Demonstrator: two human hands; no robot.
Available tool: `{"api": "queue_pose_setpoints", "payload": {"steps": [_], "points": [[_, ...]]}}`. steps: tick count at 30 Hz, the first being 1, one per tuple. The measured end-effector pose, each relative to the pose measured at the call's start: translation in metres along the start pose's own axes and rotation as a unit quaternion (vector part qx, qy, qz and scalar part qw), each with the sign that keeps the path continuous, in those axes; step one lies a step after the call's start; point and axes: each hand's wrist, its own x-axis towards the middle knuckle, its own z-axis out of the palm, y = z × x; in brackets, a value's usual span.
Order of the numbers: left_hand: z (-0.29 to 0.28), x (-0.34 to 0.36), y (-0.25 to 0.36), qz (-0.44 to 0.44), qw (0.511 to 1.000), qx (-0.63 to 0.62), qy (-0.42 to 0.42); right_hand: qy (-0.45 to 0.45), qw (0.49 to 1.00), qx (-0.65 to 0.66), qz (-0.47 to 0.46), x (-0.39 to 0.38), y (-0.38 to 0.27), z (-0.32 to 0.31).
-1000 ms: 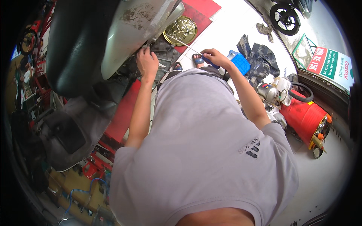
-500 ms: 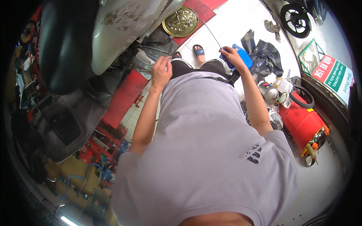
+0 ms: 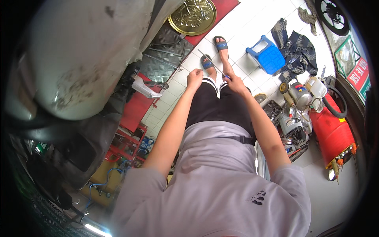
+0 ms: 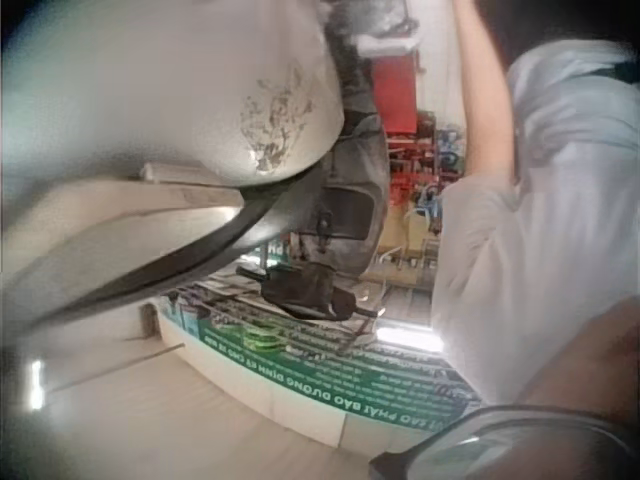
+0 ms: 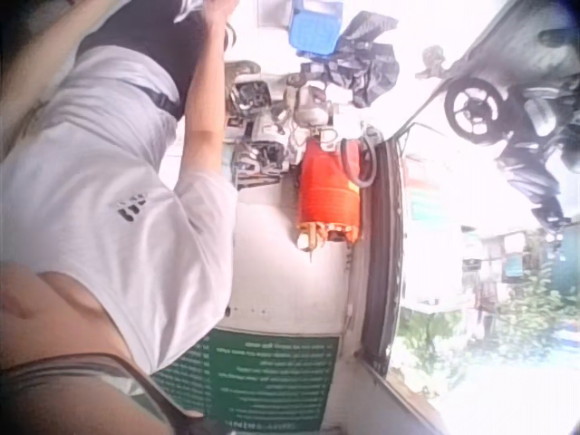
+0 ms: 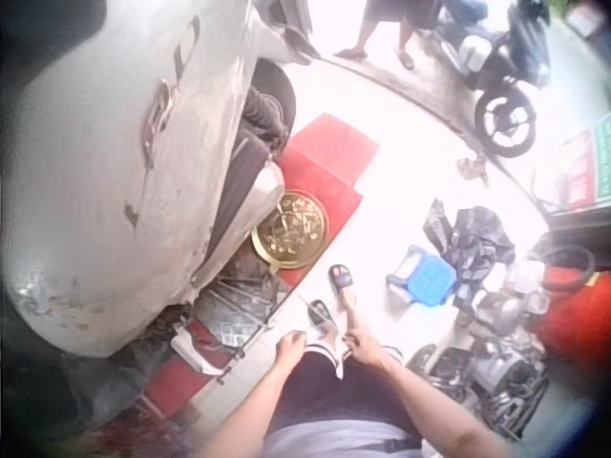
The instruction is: The person uses a screwdriver to loosen and remove screws from the rear body panel of a white scooter. They then use a wrench to loosen a bolt on the engine area, placing the removed fasteners into a brass tray on the floor.
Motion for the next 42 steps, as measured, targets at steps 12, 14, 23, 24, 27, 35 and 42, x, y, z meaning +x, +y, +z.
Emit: {"api": "queue_pose_setpoints", "payload": {"steps": [12, 14, 23, 24, 27, 35, 42], "points": [[-0.033, -0.066, -0.084, -0.113, 0.992, 0.033, -0.035, -0.058, 0.998, -0.008, 0.019, 0.150, -0.028, 0.088], [-0.035, -0.065, -0.087, -0.119, 0.992, 0.023, -0.023, -0.080, 0.996, -0.001, 0.032, 0.152, -0.032, 0.083], [-0.034, -0.011, -0.031, 0.111, 0.987, 0.084, 0.076, -0.082, 0.987, 0.132, 0.044, 0.163, 0.003, 0.111], [-0.035, 0.007, -0.021, 0.123, 0.985, 0.064, 0.104, -0.084, 0.985, 0.140, 0.059, 0.163, 0.006, 0.115], [-0.042, 0.069, 0.024, 0.123, 0.960, 0.048, 0.246, -0.067, 0.985, 0.153, 0.050, 0.153, 0.010, 0.115], [-0.050, 0.184, 0.055, 0.009, 0.898, 0.031, 0.440, -0.044, 0.971, 0.224, 0.066, 0.106, 0.038, 0.098], [-0.053, 0.212, 0.033, -0.007, 0.889, 0.176, 0.423, -0.010, 0.946, 0.306, 0.104, 0.042, 0.088, 0.056]]}}
